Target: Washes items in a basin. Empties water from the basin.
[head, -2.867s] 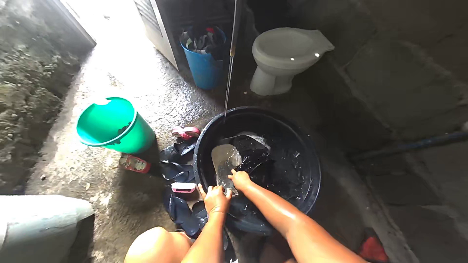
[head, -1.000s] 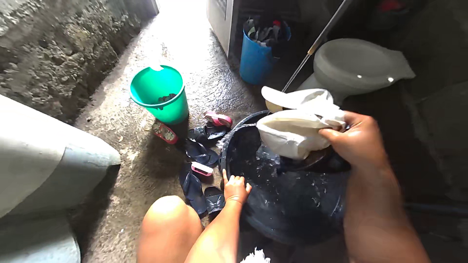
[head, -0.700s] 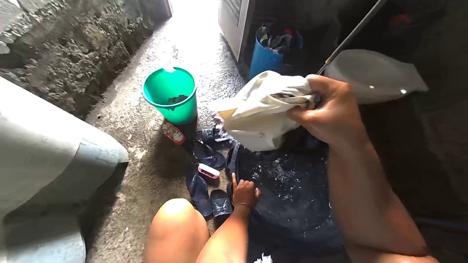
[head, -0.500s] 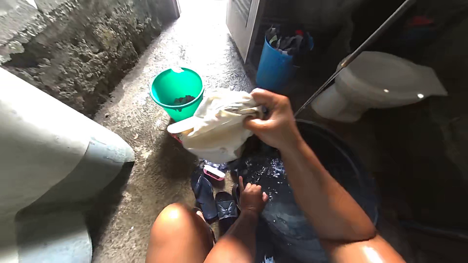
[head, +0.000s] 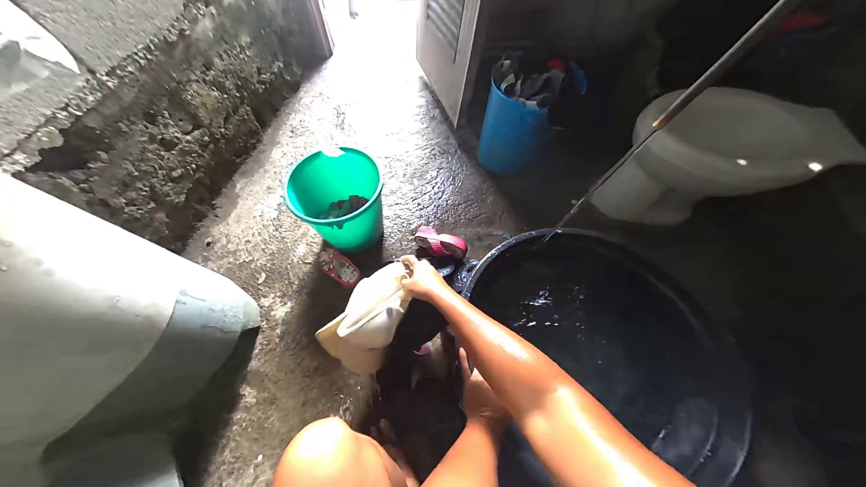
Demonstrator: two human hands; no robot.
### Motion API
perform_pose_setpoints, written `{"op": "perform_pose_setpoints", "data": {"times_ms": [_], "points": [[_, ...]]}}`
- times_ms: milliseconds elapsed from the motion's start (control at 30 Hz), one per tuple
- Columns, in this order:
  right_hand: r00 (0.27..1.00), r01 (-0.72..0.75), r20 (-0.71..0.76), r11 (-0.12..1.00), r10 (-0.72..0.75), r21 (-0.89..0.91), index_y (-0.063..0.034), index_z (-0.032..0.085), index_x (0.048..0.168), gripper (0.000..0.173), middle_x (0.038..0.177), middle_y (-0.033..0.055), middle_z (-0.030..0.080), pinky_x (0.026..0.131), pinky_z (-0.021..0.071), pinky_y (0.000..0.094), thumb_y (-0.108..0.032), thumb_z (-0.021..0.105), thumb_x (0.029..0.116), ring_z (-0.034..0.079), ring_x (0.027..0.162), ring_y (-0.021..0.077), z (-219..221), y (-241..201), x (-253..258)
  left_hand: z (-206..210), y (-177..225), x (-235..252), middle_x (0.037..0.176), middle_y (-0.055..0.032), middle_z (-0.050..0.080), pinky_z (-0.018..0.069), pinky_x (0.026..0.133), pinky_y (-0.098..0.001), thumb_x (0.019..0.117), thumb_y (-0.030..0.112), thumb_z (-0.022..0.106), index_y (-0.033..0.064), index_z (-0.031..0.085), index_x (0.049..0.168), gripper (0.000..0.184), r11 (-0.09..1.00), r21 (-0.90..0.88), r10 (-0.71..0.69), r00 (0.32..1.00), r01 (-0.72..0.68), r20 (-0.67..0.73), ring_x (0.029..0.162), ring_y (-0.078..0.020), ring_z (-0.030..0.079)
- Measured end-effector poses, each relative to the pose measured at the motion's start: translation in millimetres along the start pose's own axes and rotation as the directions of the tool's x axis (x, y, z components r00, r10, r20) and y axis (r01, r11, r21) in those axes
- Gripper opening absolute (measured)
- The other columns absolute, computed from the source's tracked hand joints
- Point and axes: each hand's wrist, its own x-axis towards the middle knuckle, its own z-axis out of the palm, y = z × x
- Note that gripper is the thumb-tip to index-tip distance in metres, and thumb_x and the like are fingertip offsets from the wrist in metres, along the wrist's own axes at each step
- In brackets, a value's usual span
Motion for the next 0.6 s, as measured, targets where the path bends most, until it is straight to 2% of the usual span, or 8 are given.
{"op": "perform_pose_setpoints", "data": {"times_ms": [67, 100, 200, 300, 400, 467, 567, 600], "points": [[0.995, -0.095, -0.044, 0.988, 0.091, -0.118, -0.0296, 0.024, 0.165, 0.077, 0.164, 0.02, 0.029, 0.104, 0.0446, 0.0631, -0.031, 0.065, 0.0987, 0.053, 0.13, 0.0432, -17.9, 17.6, -1.0, -7.9, 5.4, 12.2, 0.156, -0.0076, 0.05, -0.0009, 0.126, -0.0581, 0.1087, 0.021, 0.041, 0.0062, 0.048, 0.152, 0.047, 0.991, 0.134, -0.04, 0.993, 0.025, 0.11, 0.152, -0.0254, 0.035], [0.99, -0.077, -0.125, 0.994, 0.067, -0.075, -0.0271, 0.029, 0.163, 0.073, 0.165, 0.017, 0.028, 0.107, 0.0426, 0.0623, -0.03, 0.064, 0.0998, 0.05, 0.134, 0.0419, -29.7, 30.4, -8.8, 14.8, -2.3, 23.8, 0.146, -0.0076, 0.06, 0.0022, 0.125, -0.0614, 0.1067, 0.025, 0.044, 0.0081, 0.058, 0.144, 0.043, 0.99, 0.141, 0.005, 1.0, -0.001, -0.031, 0.145, -0.027, 0.045], [0.875, 0.048, -0.484, 0.994, 0.004, 0.095, -0.0068, 0.062, 0.138, 0.043, 0.148, 0.0176, 0.053, 0.112, 0.045, 0.0516, -0.021, 0.065, 0.0977, 0.053, 0.135, 0.0333, -66.9, 110.6, -53.0, 72.1, -21.9, 50.7, 0.114, -0.005, 0.077, 0.0063, 0.124, -0.065, 0.0999, 0.032, 0.055, 0.0122, 0.078, 0.115, 0.034, 0.988, 0.134, 0.116, 0.923, -0.071, -0.367, 0.12, -0.0267, 0.066], [0.733, -0.184, -0.606, 0.948, 0.309, 0.26, 0.0003, 0.061, 0.138, 0.045, 0.149, 0.026, 0.05, 0.118, 0.0375, 0.0503, -0.021, 0.065, 0.0982, 0.045, 0.142, 0.0386, -100.7, 239.3, -118.9, 73.2, -20.8, 52.7, 0.109, -0.0043, 0.078, 0.006, 0.123, -0.0658, 0.0994, 0.032, 0.054, 0.0125, 0.079, 0.11, 0.033, 0.985, 0.161, 0.12, 0.918, -0.063, -0.377, 0.117, -0.0265, 0.068], [0.585, -0.448, -0.492, 0.763, 0.644, 0.466, -0.0014, 0.049, 0.15, 0.055, 0.156, 0.0323, 0.039, 0.12, 0.0319, 0.0564, -0.02, 0.065, 0.1009, 0.035, 0.147, 0.0467, -93.9, 343.7, -185.8, 70.4, -16.6, 53.7, 0.108, -0.003, 0.078, 0.0055, 0.123, -0.0658, 0.0989, 0.031, 0.055, 0.0126, 0.079, 0.109, 0.032, 0.98, 0.197, 0.108, 0.92, -0.035, -0.378, 0.116, -0.026, 0.068], [0.55, -0.584, -0.351, 0.649, 0.758, 0.488, 0.0044, 0.041, 0.152, 0.057, 0.153, 0.0354, 0.04, 0.119, 0.0323, 0.0602, -0.02, 0.059, 0.1044, 0.037, 0.145, 0.0495, -61.3, 381.5, -215.6, 71.3, -14.7, 53.7, 0.109, -0.0014, 0.077, 0.0045, 0.123, -0.0654, 0.0986, 0.033, 0.055, 0.0133, 0.079, 0.11, 0.032, 0.971, 0.238, 0.089, 0.931, -0.002, -0.355, 0.117, -0.0251, 0.067], [0.514, -0.647, -0.099, 0.461, 0.852, 0.607, 0.011, 0.051, 0.141, 0.042, 0.142, 0.031, 0.054, 0.111, 0.0421, 0.0531, -0.017, 0.046, 0.1096, 0.053, 0.133, 0.0391, -1.9, 378.2, -232.7, 70.3, -11.0, 53.3, 0.111, -0.0016, 0.077, 0.0019, 0.123, -0.0655, 0.0993, 0.035, 0.054, 0.0132, 0.077, 0.112, 0.034, 0.954, 0.297, 0.058, 0.952, 0.036, -0.3, 0.12, -0.0252, 0.065], [0.505, -0.584, 0.004, 0.338, 0.863, 0.738, 0.0076, 0.052, 0.138, 0.039, 0.13, 0.0257, 0.059, 0.098, 0.0487, 0.0472, -0.019, 0.042, 0.1116, 0.059, 0.117, 0.0317, 17.6, 370.2, -231.2, 69.8, -10.0, 54.0, 0.111, -0.001, 0.077, 0.0019, 0.123, -0.0655, 0.0993, 0.035, 0.054, 0.0139, 0.077, 0.112, 0.034, 0.949, 0.313, 0.053, 0.953, 0.045, -0.298, 0.12, -0.0246, 0.065]]}}
